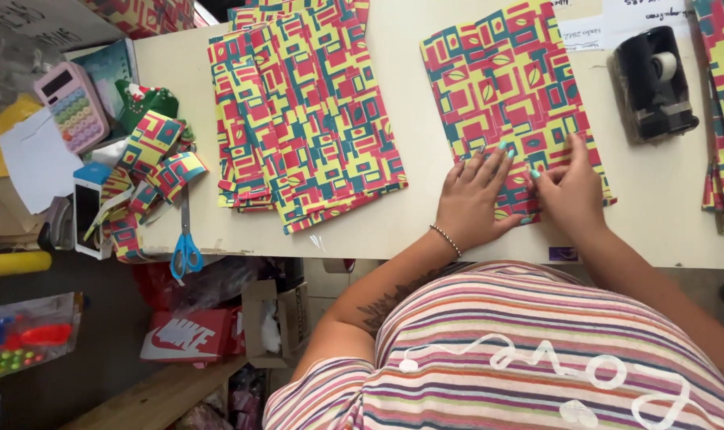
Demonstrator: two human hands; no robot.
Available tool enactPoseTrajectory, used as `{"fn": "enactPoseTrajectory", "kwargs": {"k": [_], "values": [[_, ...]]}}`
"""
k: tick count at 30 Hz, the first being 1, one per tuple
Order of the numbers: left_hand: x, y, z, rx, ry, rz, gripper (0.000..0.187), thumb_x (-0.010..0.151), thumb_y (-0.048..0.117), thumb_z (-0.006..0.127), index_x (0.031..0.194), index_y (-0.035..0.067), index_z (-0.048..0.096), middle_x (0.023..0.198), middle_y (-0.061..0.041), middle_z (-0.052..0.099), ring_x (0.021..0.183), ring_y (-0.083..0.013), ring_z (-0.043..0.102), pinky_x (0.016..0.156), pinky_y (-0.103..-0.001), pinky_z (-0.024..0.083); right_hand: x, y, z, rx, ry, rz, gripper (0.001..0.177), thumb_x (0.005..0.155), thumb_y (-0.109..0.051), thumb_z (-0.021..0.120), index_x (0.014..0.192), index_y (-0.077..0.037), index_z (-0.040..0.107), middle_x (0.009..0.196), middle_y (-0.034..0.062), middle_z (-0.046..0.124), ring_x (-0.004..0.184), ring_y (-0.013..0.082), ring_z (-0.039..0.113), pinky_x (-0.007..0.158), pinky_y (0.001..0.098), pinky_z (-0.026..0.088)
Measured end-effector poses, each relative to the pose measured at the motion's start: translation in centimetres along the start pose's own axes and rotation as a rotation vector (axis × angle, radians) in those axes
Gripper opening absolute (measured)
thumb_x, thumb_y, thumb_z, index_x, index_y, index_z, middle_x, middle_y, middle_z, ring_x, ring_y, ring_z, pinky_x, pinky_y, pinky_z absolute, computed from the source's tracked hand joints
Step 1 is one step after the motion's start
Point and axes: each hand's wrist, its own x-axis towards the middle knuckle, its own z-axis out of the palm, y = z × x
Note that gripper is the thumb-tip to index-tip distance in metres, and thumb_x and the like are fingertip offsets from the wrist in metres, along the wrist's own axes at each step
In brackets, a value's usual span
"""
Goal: The person folds a sheet of patterned wrapping paper over an unseen item on a table. They use a tape dispenser to apply adhesive tape to secure the folded edges of the paper. The person repeats this process for multiple items, stacking the finished wrapped packages.
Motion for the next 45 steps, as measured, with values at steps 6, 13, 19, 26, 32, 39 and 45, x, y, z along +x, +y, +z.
{"fn": "enactPoseTrajectory", "kwargs": {"k": [6, 13, 19, 26, 32, 39, 45], "values": [[0.3, -0.2, 0.1, -0.025, 0.000, 0.004, 0.108, 0.079, 0.081, 0.060, 0.163, 0.022, 0.025, 0.164, 0.000, 0.042, 0.150, -0.0249, 0.042, 0.116, -0.041, 0.033, 0.3, 1.3, 0.5, -0.097, 0.042, 0.004, 0.075, 0.094, -0.017, 0.069, 0.159, -0.001, 0.035, 0.106, 0.0164, 0.074, 0.099, 0.0310, 0.071, 0.087, 0.0479, 0.054], [0.9, -0.3, 0.2, -0.025, -0.084, 0.000, 0.107, 0.081, 0.083, 0.058, 0.164, 0.029, 0.018, 0.164, -0.001, 0.042, 0.151, -0.0269, 0.039, 0.113, -0.043, 0.033, -0.2, 0.9, 0.1, -0.118, 0.052, 0.052, 0.079, 0.088, -0.014, 0.069, 0.159, -0.002, 0.036, 0.105, 0.0125, 0.075, 0.100, 0.0307, 0.070, 0.087, 0.0517, 0.052], [1.1, -0.2, -0.1, -0.035, -0.106, -0.014, 0.110, 0.080, 0.082, 0.059, 0.164, 0.024, 0.018, 0.163, -0.001, 0.041, 0.150, -0.0271, 0.039, 0.114, -0.043, 0.033, 0.8, -0.7, -1.4, 0.289, 0.107, -0.115, 0.062, 0.101, -0.011, 0.065, 0.155, 0.000, 0.035, 0.098, 0.0114, 0.075, 0.090, 0.0162, 0.072, 0.083, 0.0348, 0.056], [1.1, 0.0, -0.6, -0.073, -0.102, -0.035, 0.116, 0.078, 0.079, 0.064, 0.165, 0.020, 0.015, 0.159, 0.000, 0.044, 0.148, -0.0246, 0.040, 0.114, -0.043, 0.034, 1.5, -1.2, -0.7, 0.249, 0.078, -0.162, 0.066, 0.109, -0.012, 0.063, 0.160, -0.001, 0.023, 0.110, 0.0154, 0.072, 0.119, 0.0249, 0.067, 0.090, 0.0443, 0.058], [0.9, -0.3, 0.0, -0.103, -0.081, -0.013, 0.119, 0.075, 0.078, 0.070, 0.165, 0.027, 0.011, 0.157, -0.001, 0.046, 0.146, -0.0264, 0.041, 0.111, -0.044, 0.037, 1.6, -0.5, 0.0, -0.050, 0.034, 0.030, 0.088, 0.084, -0.015, 0.075, 0.157, -0.002, 0.028, 0.124, 0.0197, 0.065, 0.098, 0.0294, 0.068, 0.087, 0.0461, 0.052], [1.6, -0.2, -0.6, -0.029, -0.138, 0.000, 0.096, 0.075, 0.080, 0.069, 0.155, 0.040, 0.035, 0.156, 0.003, 0.041, 0.145, -0.0239, 0.036, 0.110, -0.046, 0.035, 1.4, -1.9, -0.5, -0.145, -0.041, 0.173, 0.077, 0.090, -0.019, 0.075, 0.151, -0.008, 0.029, 0.129, 0.0203, 0.062, 0.109, 0.0354, 0.065, 0.082, 0.0503, 0.055], [2.2, -0.1, -1.1, -0.046, -0.130, -0.009, 0.094, 0.072, 0.078, 0.071, 0.152, 0.039, 0.041, 0.147, 0.002, 0.046, 0.138, -0.0245, 0.040, 0.108, -0.045, 0.036, 2.7, -2.0, -1.4, -0.376, -0.111, 0.223, 0.101, 0.091, -0.037, 0.076, 0.162, -0.006, 0.011, 0.133, 0.0247, 0.062, 0.114, 0.0431, 0.064, 0.087, 0.0546, 0.054]]}}
